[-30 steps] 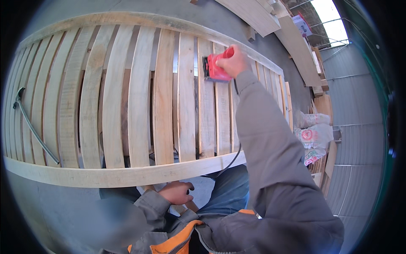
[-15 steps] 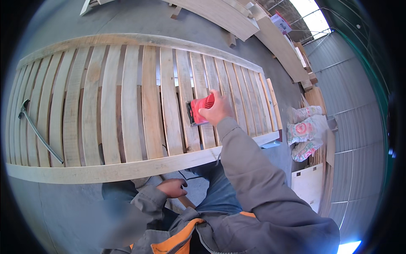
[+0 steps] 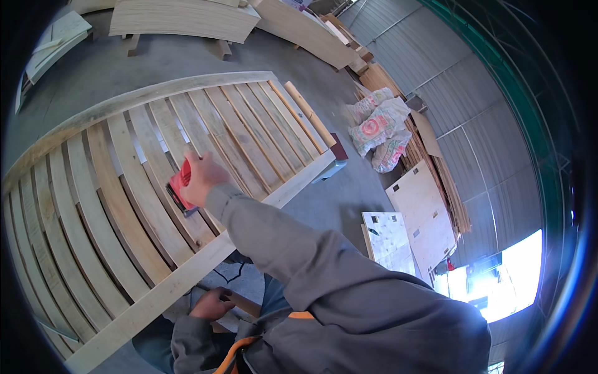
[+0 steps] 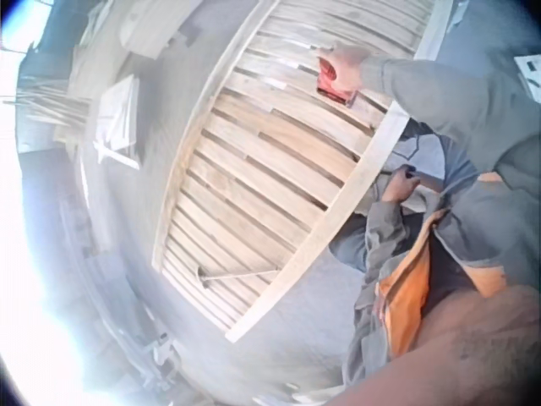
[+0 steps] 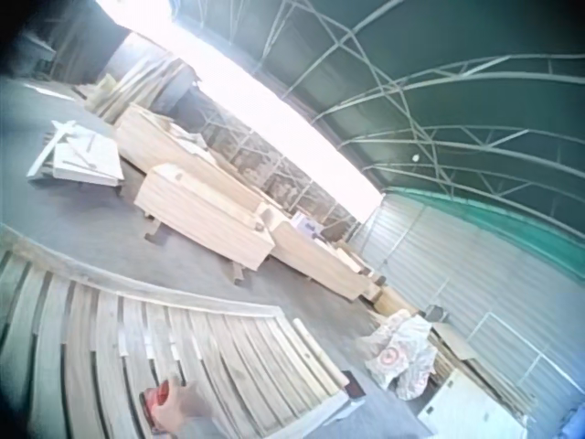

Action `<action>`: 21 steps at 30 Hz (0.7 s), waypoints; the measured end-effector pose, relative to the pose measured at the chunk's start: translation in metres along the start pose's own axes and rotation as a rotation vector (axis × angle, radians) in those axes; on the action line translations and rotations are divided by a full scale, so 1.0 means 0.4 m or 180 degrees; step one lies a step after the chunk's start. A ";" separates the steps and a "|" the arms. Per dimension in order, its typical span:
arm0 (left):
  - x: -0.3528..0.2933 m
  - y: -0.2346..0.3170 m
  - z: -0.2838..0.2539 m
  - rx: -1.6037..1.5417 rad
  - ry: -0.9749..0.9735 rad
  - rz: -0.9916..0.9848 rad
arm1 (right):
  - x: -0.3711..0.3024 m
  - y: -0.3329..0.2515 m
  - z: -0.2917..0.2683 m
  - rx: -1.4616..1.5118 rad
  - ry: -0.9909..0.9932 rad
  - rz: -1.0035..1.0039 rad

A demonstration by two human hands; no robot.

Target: The person uses a red electric sander to smooth the surface of a wooden slatted structure. The sander is moved systematically across the slats and frame, with the cord managed to avoid obstruction.

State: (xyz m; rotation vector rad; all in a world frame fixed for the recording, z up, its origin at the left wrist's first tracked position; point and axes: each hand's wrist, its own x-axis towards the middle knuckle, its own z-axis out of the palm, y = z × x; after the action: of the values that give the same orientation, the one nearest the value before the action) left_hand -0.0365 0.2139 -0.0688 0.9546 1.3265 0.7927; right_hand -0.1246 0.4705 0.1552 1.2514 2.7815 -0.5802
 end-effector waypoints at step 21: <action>-0.007 0.031 -0.021 0.0274 0.0165 0.0234 | 0.485 -0.226 0.033 -0.0572 0.0484 -0.0382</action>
State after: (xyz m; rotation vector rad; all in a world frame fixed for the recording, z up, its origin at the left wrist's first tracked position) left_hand -0.0443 0.2173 -0.0564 1.0621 1.3859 0.8267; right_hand -0.3228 0.5499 0.1364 1.1441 2.9689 -0.2409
